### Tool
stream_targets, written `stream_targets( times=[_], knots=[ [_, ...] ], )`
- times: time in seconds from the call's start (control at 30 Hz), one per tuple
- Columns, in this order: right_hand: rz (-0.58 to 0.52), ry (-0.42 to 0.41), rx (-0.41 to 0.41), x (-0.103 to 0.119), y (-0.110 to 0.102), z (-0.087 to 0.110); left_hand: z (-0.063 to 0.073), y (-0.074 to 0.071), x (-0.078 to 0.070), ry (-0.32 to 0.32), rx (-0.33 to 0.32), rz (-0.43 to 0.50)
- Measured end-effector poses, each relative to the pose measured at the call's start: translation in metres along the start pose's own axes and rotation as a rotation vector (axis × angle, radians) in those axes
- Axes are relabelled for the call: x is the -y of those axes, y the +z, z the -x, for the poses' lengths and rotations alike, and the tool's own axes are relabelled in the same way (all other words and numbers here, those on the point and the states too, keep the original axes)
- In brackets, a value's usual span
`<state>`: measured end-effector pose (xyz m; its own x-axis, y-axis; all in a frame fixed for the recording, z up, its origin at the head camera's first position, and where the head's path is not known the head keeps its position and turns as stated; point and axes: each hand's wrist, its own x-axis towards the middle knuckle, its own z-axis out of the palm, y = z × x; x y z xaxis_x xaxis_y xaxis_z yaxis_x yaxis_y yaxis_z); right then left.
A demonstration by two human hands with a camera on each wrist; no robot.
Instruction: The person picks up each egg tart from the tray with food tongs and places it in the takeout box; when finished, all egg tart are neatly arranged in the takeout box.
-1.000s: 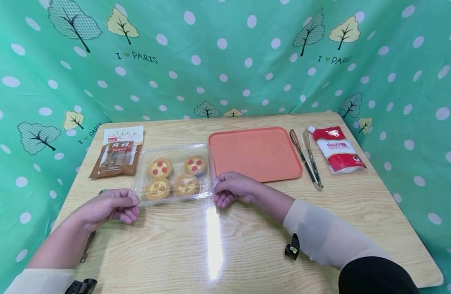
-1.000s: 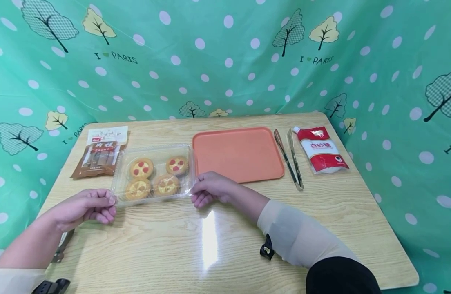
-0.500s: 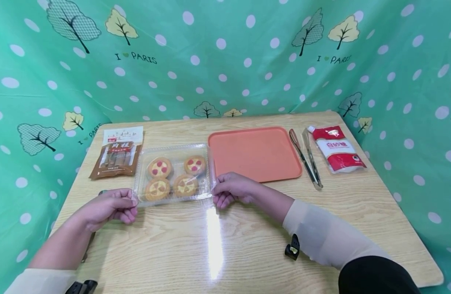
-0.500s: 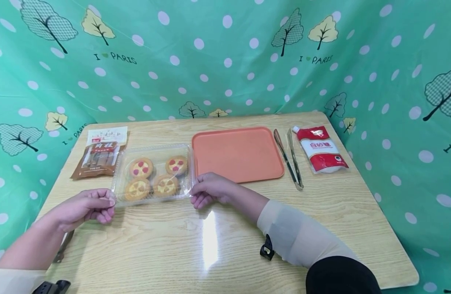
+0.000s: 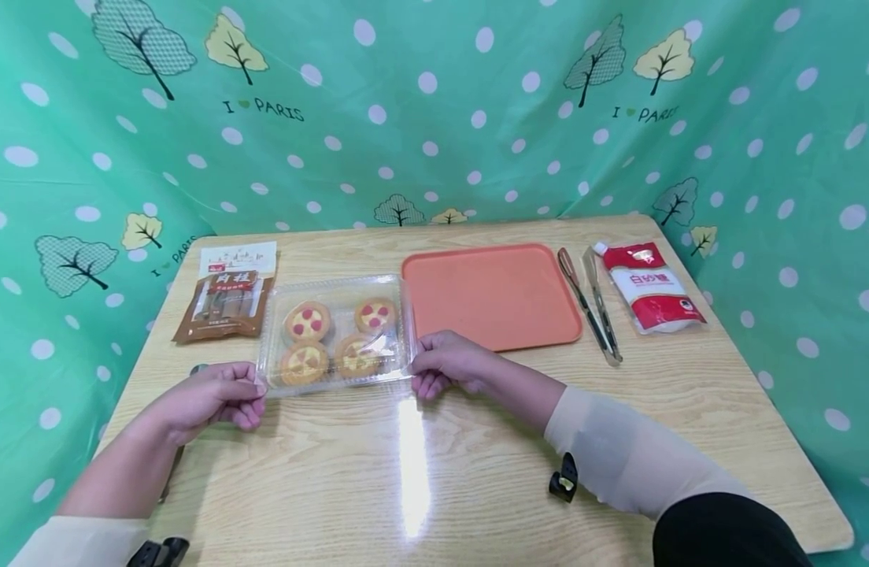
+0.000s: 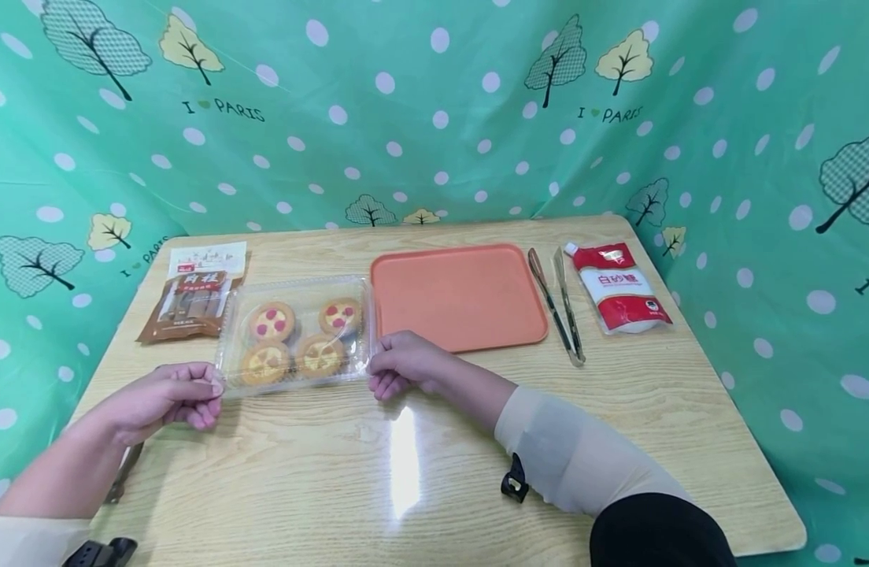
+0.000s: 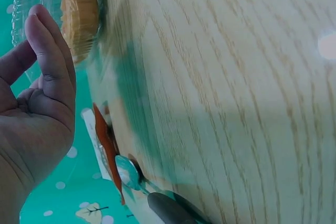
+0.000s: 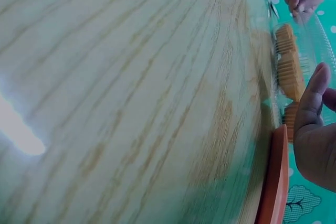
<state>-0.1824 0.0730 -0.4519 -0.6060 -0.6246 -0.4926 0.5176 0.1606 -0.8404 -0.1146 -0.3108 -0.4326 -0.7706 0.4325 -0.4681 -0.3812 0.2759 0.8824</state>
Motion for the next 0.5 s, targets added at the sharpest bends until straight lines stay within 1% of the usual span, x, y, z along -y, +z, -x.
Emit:
stream_targets(
  times=[0.3,0.5],
  knots=[
    [-0.010,-0.013,-0.004,0.0003,-0.0023,0.0000,-0.0008,-0.0002,-0.0026,0.000,0.005,0.023],
    [-0.017,-0.009,0.013,0.0003,-0.0033,0.0001,-0.0004,-0.0005,-0.0017,0.001,0.004,0.015]
  ],
)
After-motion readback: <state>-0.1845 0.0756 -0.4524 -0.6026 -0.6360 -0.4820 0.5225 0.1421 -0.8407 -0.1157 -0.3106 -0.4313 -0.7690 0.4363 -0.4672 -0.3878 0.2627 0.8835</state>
